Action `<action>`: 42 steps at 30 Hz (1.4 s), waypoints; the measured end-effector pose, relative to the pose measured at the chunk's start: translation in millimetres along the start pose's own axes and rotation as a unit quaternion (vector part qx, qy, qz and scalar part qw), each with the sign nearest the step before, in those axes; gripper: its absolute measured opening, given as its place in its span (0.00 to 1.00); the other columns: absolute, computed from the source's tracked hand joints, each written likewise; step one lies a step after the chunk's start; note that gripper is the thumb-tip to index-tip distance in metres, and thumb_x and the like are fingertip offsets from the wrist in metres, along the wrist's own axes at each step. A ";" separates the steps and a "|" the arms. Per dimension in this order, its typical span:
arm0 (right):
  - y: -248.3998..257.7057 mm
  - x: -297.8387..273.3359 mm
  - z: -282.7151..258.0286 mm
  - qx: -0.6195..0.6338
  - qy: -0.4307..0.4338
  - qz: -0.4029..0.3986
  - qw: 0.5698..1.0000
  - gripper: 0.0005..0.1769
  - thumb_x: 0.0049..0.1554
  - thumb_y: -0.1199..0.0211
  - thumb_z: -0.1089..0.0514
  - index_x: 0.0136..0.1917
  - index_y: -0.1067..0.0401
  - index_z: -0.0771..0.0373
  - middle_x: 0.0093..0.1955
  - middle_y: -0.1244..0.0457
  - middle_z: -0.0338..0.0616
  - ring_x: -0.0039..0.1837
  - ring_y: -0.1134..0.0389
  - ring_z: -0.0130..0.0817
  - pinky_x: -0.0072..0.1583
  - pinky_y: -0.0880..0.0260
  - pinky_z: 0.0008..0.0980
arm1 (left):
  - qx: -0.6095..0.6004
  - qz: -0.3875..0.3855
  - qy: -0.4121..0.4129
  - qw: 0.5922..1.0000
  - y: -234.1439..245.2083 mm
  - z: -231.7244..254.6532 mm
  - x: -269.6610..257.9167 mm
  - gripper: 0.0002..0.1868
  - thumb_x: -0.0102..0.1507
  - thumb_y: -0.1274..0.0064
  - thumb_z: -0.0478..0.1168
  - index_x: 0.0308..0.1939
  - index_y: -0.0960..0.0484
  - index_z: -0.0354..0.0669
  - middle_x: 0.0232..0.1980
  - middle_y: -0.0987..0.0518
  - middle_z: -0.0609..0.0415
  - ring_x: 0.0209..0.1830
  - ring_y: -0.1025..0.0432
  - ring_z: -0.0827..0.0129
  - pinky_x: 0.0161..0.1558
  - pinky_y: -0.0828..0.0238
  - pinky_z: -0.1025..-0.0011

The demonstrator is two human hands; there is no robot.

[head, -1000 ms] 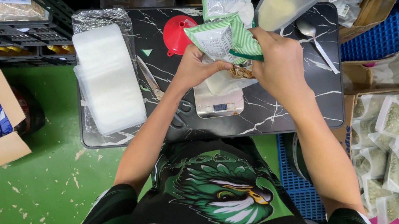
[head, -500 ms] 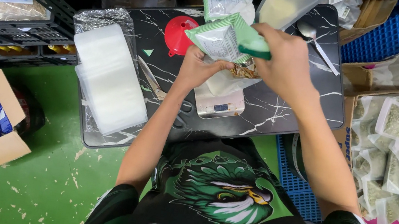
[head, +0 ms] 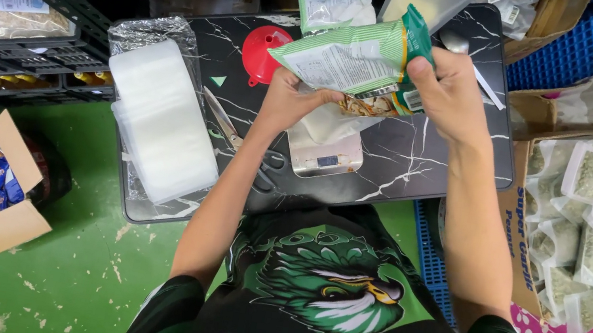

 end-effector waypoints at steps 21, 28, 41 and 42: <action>-4.0 3.6 -12.9 -0.071 -0.004 -0.002 0.997 0.21 0.65 0.36 0.41 0.41 0.36 0.56 0.38 0.47 0.28 0.44 0.49 0.21 0.47 0.51 0.24 | -0.028 -0.028 -0.018 0.999 0.9 -10.3 5.8 0.18 0.57 0.28 0.37 0.50 0.14 0.45 0.53 0.15 0.58 0.56 0.23 0.75 0.62 0.24 0.72; -16.7 23.7 -54.2 -0.148 -0.002 -0.024 0.989 0.16 0.68 0.32 0.54 0.42 0.33 0.59 0.34 0.51 0.29 0.39 0.55 0.24 0.41 0.56 0.28 | -0.023 -0.013 0.046 0.999 5.2 0.9 12.4 0.37 0.53 0.25 0.41 0.63 0.26 0.42 0.61 0.20 0.54 0.63 0.27 0.69 0.64 0.27 0.69; -38.1 29.7 -54.7 -0.217 0.085 0.118 0.965 0.29 0.69 0.32 0.49 0.36 0.47 0.57 0.29 0.58 0.31 0.35 0.60 0.29 0.40 0.58 0.35 | 0.000 -0.047 0.092 0.995 1.3 13.6 10.5 0.36 0.53 0.26 0.41 0.63 0.27 0.42 0.60 0.19 0.53 0.60 0.25 0.69 0.63 0.26 0.69; -40.8 29.4 -55.6 -0.236 0.117 0.124 0.957 0.28 0.70 0.34 0.45 0.37 0.44 0.58 0.30 0.58 0.32 0.35 0.60 0.31 0.40 0.57 0.36 | -0.013 -0.044 0.139 0.989 -0.5 13.8 7.1 0.42 0.50 0.25 0.42 0.65 0.28 0.42 0.61 0.19 0.52 0.62 0.26 0.69 0.65 0.27 0.69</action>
Point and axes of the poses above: each hand's wrist, its own x-axis towards the middle knuckle, its own y-axis out of the back of the hand, z = x × y, the point moved 8 cm from there along x, towards the middle knuckle
